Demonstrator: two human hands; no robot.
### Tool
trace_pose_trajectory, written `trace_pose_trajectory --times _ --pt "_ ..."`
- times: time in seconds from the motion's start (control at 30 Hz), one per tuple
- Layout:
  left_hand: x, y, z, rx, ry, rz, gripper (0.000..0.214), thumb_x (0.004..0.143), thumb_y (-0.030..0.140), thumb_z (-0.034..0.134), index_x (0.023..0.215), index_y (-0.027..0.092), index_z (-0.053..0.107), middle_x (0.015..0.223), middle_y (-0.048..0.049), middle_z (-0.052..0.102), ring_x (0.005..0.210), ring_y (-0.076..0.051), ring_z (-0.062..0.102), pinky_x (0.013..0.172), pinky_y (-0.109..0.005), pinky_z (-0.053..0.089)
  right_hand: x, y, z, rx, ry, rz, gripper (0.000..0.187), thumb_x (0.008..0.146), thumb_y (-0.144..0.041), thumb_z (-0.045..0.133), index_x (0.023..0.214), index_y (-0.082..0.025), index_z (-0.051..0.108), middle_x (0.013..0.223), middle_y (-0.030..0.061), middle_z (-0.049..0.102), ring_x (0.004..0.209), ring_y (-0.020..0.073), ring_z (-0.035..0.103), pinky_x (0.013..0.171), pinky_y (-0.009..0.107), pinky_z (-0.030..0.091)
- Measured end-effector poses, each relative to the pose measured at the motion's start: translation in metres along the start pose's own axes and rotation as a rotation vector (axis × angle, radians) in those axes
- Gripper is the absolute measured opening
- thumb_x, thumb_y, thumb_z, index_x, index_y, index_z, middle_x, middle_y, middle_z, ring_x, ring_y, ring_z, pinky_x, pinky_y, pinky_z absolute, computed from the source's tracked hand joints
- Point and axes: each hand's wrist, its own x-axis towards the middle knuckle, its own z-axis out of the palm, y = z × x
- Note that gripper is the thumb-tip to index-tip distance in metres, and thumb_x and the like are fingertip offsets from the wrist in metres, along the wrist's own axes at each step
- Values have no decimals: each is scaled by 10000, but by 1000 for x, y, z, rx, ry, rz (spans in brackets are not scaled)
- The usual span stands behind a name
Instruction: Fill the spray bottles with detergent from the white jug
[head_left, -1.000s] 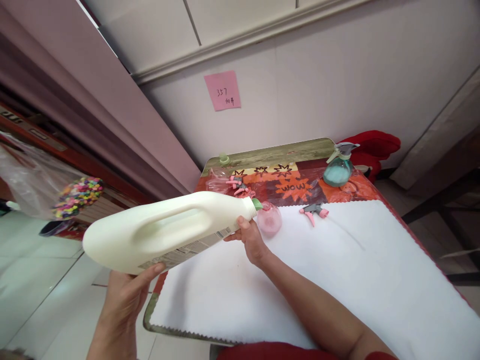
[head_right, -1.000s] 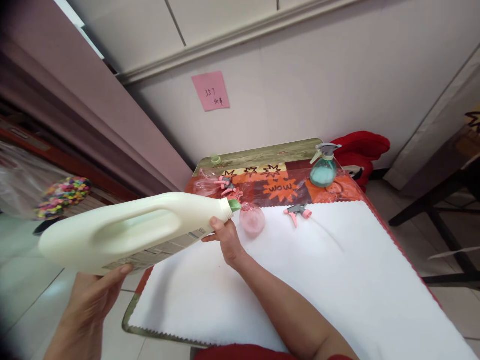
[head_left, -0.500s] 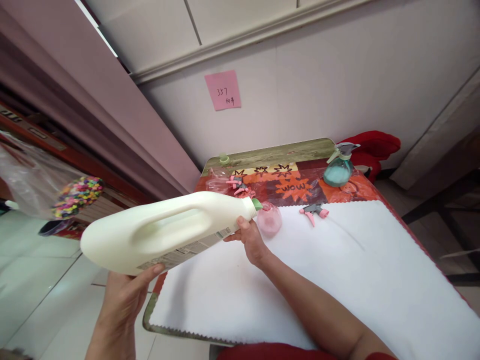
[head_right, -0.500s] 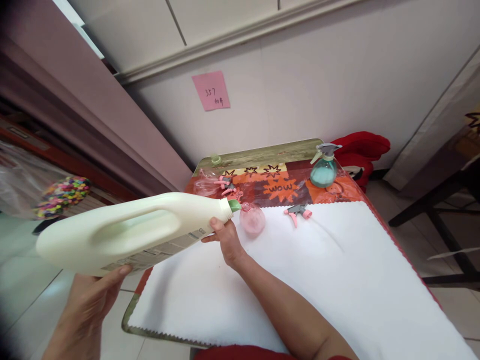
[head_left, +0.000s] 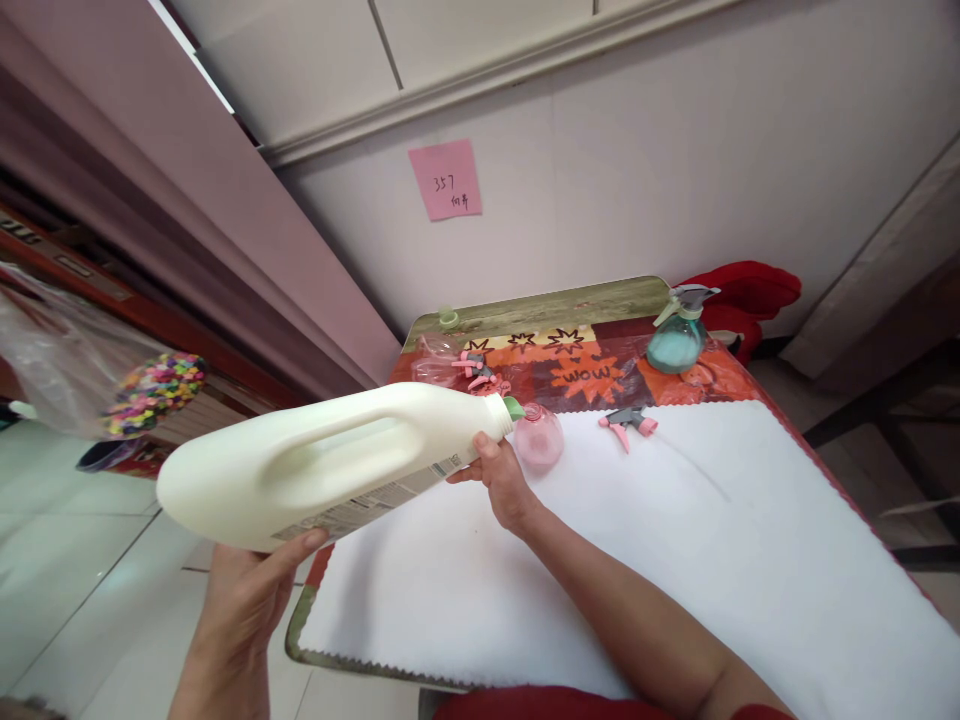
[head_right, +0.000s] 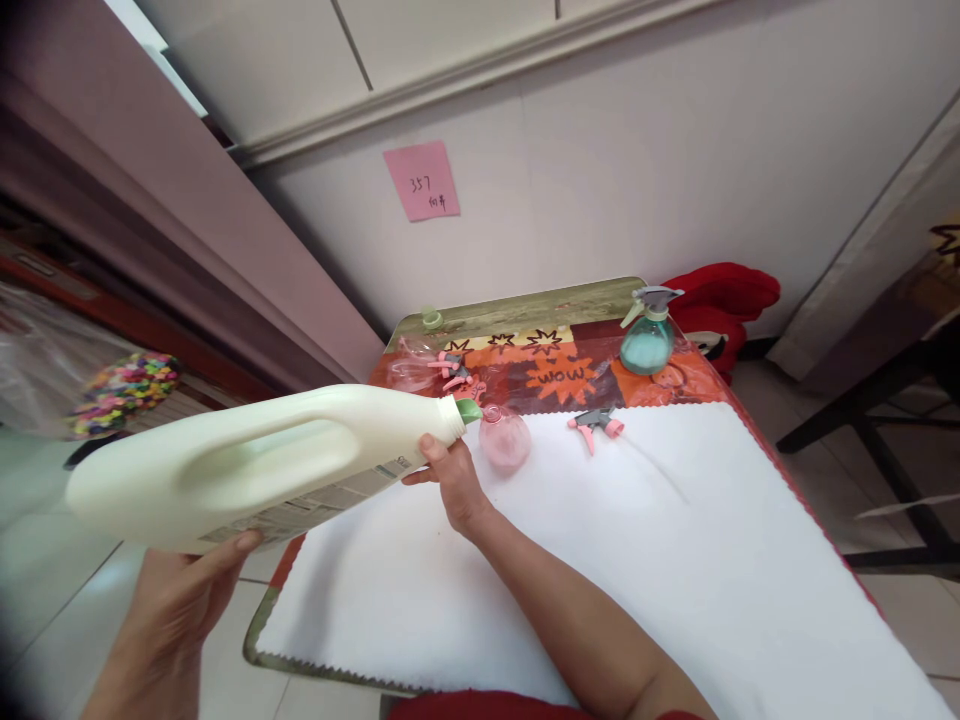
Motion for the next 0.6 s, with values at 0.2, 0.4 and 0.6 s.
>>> trace_pose_trajectory --times 0.2,0.4,0.6 --pt "0 0 0 -23 -8 2 703 536 226 911 1205 271 699 1105 -32 766 1028 -264 706 849 -302 606 0 -1 0 5 -3 0 607 810 -630 651 1204 -168 632 1126 125 724 944 251 707 657 335 635" --pt "-1 1 0 -48 -23 16 680 562 189 903 1206 261 700 1094 -22 765 987 -225 712 840 -267 600 -1 -2 1 2 -6 -3 618 813 -633 645 1214 -163 631 1114 123 723 939 250 706 652 334 633" --pt "-1 1 -1 -65 -24 12 628 565 168 899 1159 263 718 1059 -13 766 958 -205 705 843 -259 600 -1 -2 2 2 7 6 628 800 -642 652 1204 -162 637 1123 128 720 934 253 705 648 339 631"
